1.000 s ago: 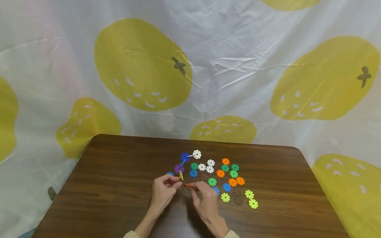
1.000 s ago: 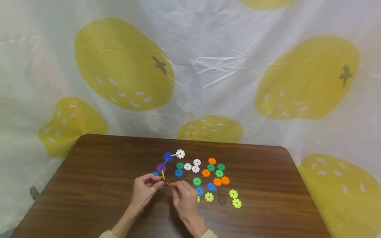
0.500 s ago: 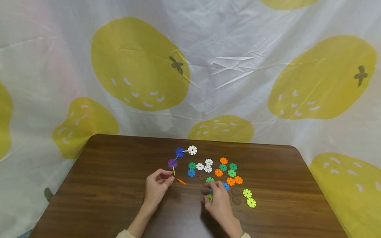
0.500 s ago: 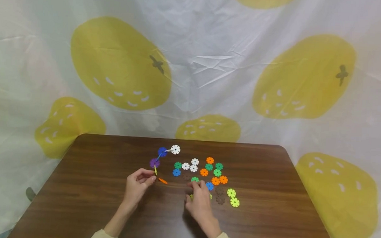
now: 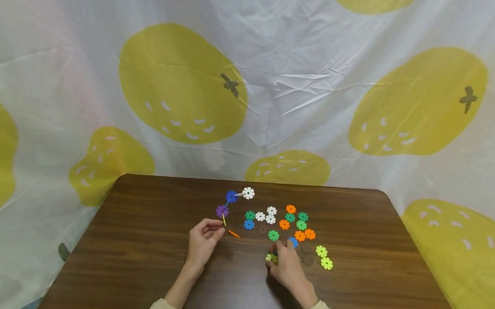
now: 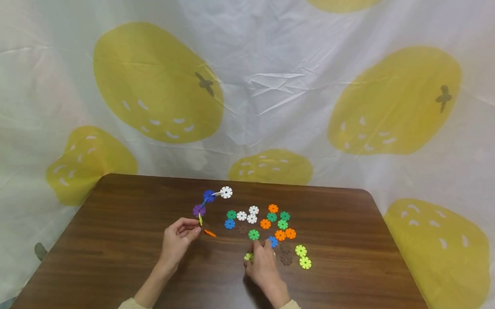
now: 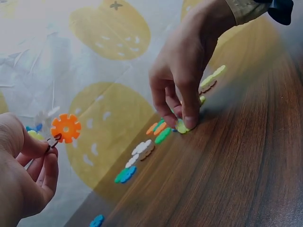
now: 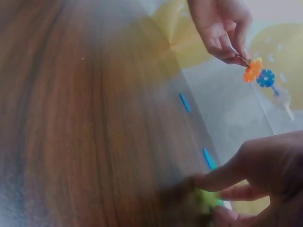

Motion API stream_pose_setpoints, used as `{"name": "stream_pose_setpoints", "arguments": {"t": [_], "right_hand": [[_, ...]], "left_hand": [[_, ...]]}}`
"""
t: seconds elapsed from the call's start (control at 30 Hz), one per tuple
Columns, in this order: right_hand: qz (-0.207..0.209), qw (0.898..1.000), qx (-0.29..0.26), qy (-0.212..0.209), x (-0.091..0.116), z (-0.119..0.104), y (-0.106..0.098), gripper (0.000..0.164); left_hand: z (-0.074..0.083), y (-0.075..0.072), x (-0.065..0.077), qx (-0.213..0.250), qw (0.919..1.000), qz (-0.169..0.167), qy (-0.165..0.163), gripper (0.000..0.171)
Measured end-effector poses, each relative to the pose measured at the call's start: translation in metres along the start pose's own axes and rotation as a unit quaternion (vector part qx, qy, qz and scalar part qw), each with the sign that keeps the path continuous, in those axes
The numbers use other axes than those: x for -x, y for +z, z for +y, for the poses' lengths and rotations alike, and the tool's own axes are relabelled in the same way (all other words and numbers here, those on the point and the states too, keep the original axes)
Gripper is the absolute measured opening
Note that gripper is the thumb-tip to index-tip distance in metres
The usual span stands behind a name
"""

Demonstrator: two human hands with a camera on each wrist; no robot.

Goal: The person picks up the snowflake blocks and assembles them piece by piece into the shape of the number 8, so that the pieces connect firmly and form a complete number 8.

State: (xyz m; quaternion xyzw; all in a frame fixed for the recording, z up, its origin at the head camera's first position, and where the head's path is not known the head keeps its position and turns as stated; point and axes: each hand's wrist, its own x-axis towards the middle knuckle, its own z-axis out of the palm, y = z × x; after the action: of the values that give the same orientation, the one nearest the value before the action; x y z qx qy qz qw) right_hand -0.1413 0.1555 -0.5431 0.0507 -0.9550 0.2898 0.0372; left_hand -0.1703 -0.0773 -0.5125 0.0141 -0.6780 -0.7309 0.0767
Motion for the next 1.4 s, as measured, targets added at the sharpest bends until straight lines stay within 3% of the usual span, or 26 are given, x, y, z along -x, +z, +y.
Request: {"name": "stream_pose_setpoints", "arguments": {"t": [0.23, 0.37, 0.67, 1.23, 1.4], "right_hand": [[0.021, 0.999, -0.036, -0.031, -0.001, 0.001, -0.001, 0.014], [0.024, 0.996, -0.087, -0.027, -0.004, -0.006, -0.004, 0.008], [0.023, 0.965, -0.26, -0.038, -0.008, -0.04, -0.01, 0.014], [0.064, 0.947, -0.312, -0.033, -0.005, -0.057, -0.002, 0.013], [0.063, 0.932, -0.357, -0.013, -0.004, -0.058, 0.0, 0.013]], "left_hand": [[0.0, 0.0, 0.0, -0.001, 1.0, -0.006, -0.003, 0.02], [0.0, 0.0, 0.0, 0.001, 1.0, -0.006, 0.002, 0.02], [0.0, 0.002, 0.001, 0.017, 0.9996, -0.017, 0.014, 0.017], [0.0, 0.009, 0.006, 0.019, 0.9996, -0.015, 0.016, 0.013], [0.001, 0.012, 0.006, 0.02, 0.9996, -0.005, 0.021, 0.01]]}}
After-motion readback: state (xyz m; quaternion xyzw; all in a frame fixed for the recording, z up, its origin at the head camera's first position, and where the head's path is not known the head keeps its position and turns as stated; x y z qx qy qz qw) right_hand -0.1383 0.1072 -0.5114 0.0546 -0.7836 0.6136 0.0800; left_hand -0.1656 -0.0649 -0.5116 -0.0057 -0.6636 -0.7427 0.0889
